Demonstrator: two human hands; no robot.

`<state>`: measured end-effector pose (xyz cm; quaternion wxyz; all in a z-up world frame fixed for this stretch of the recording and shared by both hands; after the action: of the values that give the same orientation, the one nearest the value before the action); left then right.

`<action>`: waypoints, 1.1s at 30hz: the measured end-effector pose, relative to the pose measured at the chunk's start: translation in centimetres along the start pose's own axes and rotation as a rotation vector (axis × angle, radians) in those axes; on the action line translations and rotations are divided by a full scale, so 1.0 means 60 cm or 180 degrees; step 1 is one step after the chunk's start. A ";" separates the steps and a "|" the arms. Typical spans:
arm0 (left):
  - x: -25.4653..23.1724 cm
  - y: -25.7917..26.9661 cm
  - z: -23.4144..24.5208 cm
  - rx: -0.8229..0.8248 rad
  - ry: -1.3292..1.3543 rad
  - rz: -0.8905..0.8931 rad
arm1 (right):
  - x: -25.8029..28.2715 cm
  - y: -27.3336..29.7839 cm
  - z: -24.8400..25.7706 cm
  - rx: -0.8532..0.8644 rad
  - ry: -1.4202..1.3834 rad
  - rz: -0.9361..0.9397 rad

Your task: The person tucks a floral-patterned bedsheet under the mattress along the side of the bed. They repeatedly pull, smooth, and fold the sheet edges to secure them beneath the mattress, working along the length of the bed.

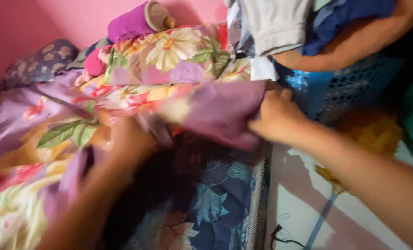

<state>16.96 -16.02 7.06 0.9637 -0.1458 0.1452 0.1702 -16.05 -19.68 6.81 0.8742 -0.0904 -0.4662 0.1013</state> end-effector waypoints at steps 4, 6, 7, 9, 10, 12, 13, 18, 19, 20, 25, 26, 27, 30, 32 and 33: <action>-0.027 0.145 -0.116 0.0349 -0.1312 -0.0996 | 0.067 0.073 -0.002 0.0506 0.1629 0.0694; -0.030 0.251 -0.030 0.1587 -0.0530 -0.0027 | 0.126 0.117 -0.027 0.0894 0.1615 0.2031; -0.023 0.262 -0.031 0.1622 -0.0572 0.0093 | 0.117 0.141 -0.052 0.2151 0.1779 0.0992; -0.017 0.272 -0.019 0.1652 -0.0626 0.0244 | 0.081 0.188 -0.089 0.3389 0.1857 -0.0077; -0.026 0.273 -0.011 0.1778 -0.0658 0.0053 | 0.057 0.191 -0.106 0.3241 0.1694 0.0063; -0.032 0.272 -0.014 0.1906 -0.0702 -0.0149 | 0.008 0.188 -0.131 0.3085 0.1518 0.0193; -0.031 0.271 -0.026 0.1950 -0.0861 -0.0307 | -0.006 0.176 -0.136 0.2696 0.1391 0.0456; 0.028 0.106 -0.170 0.0772 -0.2946 -0.1564 | -0.018 0.036 -0.102 0.1620 0.0060 0.0853; 0.000 0.049 -0.079 0.0077 -0.3166 -0.0944 | 0.046 0.004 -0.054 0.0995 0.0222 0.1597; -0.024 0.002 0.028 -0.0649 -0.3344 -0.0318 | 0.113 -0.024 -0.007 0.0338 0.0376 0.2342; -0.106 0.071 0.194 -0.1140 -0.0834 -0.1005 | 0.172 -0.015 0.018 0.0288 -0.0177 0.1953; -0.104 0.090 0.171 -0.0657 -0.0750 -0.0871 | 0.142 0.001 0.001 0.0479 -0.0489 0.1562; -0.064 0.096 0.124 -0.0649 -0.0740 -0.0827 | 0.079 0.005 -0.046 0.0524 -0.0482 0.1571; -0.028 0.130 -0.009 0.0596 -0.1123 -0.0469 | -0.085 0.057 -0.087 0.1090 0.0716 0.0371; -0.042 0.206 -0.030 0.1389 -0.1051 0.0173 | -0.067 0.144 -0.030 0.1781 0.0636 -0.0300; -0.052 0.198 -0.035 0.1390 -0.1041 0.0156 | -0.062 0.148 -0.017 0.1767 0.0646 -0.0310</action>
<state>9.23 -6.91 3.43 0.9785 0.0985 0.0245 0.1794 -18.04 -12.18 1.07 0.9114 0.1649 -0.3347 0.1734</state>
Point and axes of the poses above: each hand's wrist, its own y-axis away from the middle knuckle, its own z-axis out of the back of the hand, x = y × z, the point moved 5 cm from there along -y, towards the middle knuckle, and after that the axes turned 14 degrees about -y, right-handed, at the moved point
